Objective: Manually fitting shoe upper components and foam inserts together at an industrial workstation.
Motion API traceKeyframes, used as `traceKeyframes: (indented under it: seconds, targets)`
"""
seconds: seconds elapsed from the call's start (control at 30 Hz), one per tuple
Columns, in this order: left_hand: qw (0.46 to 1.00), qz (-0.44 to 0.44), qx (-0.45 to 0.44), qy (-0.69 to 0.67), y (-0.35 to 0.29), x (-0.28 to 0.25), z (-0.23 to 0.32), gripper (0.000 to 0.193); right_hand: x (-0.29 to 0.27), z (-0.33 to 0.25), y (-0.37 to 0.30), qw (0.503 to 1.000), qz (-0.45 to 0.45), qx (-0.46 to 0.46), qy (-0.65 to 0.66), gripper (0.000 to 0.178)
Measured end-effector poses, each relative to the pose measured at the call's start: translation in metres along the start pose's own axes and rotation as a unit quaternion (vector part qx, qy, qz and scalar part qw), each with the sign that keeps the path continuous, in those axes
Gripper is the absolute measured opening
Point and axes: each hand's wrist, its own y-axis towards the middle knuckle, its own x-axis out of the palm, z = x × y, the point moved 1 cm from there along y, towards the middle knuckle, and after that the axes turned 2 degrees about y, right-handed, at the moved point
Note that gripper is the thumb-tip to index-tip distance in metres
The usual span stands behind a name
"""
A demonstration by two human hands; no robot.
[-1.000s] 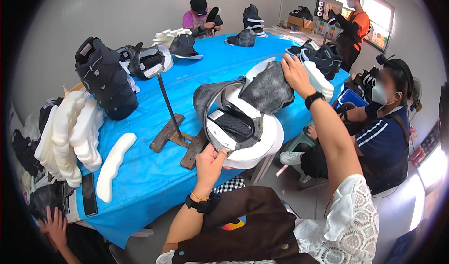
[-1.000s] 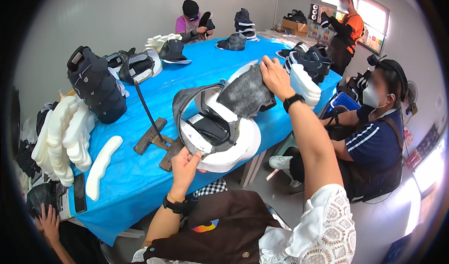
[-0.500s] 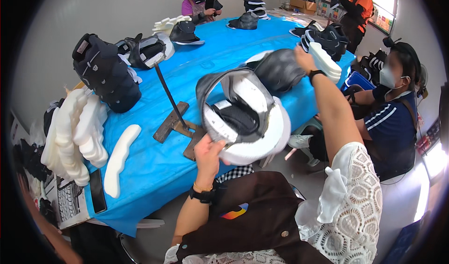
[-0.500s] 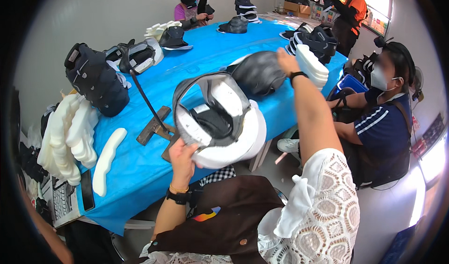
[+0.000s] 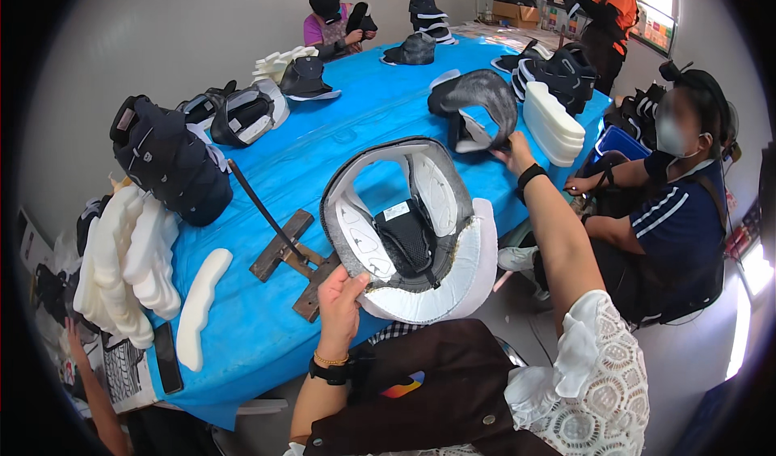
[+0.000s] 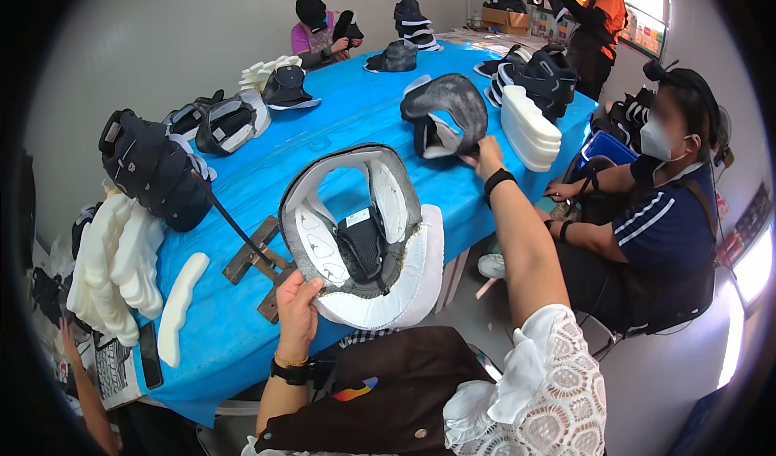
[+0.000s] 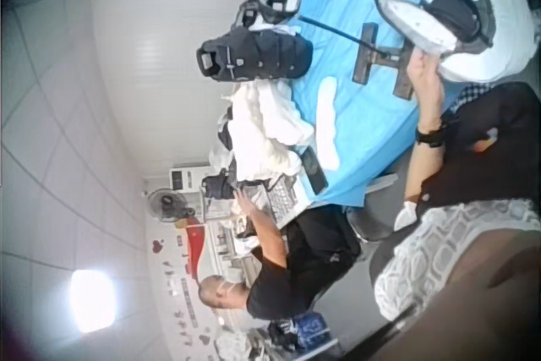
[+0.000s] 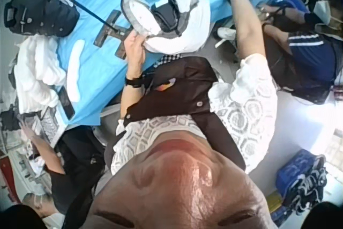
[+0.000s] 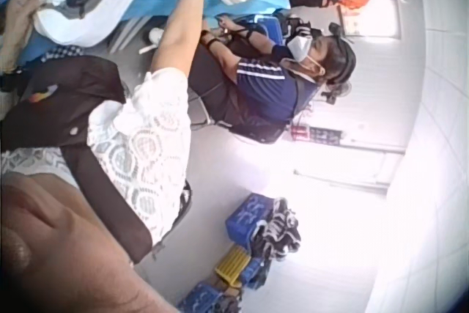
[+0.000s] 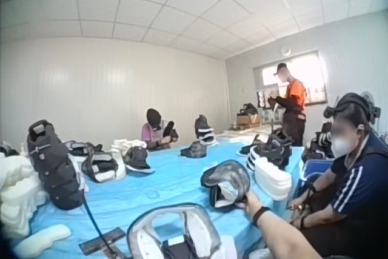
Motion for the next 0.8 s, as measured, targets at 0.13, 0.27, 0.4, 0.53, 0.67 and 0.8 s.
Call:
traceKeyframes:
  seconds: [0.13,0.27,0.4,0.53,0.67,0.8]
  targets:
    - [0.999,0.012,-0.011,0.036,-0.006,-0.003,0.001,0.031,0.057,0.002,-0.017,0.995,-0.040,-0.052,0.077,0.022]
    - [0.994,0.004,0.017,0.105,-0.008,-0.003,-0.004,0.031,0.059,0.007,-0.024,0.992,-0.069,-0.033,-0.100,0.028]
    - [0.970,-0.011,0.028,0.242,-0.009,-0.007,-0.004,0.026,0.045,-0.002,-0.063,0.985,-0.077,-0.034,-0.153,0.040]
    - [0.995,-0.031,0.034,0.087,-0.013,-0.001,0.001,0.034,0.034,-0.033,-0.170,0.948,-0.272,-0.102,-0.129,0.051]
    - [0.980,0.013,0.099,0.174,-0.028,0.006,-0.008,0.025,0.016,-0.039,-0.277,0.930,-0.345,0.111,-0.053,0.066]
    - [0.884,-0.022,0.191,0.427,-0.045,0.005,-0.005,0.036,-0.019,-0.016,-0.316,0.934,-0.328,0.140,0.003,0.061]
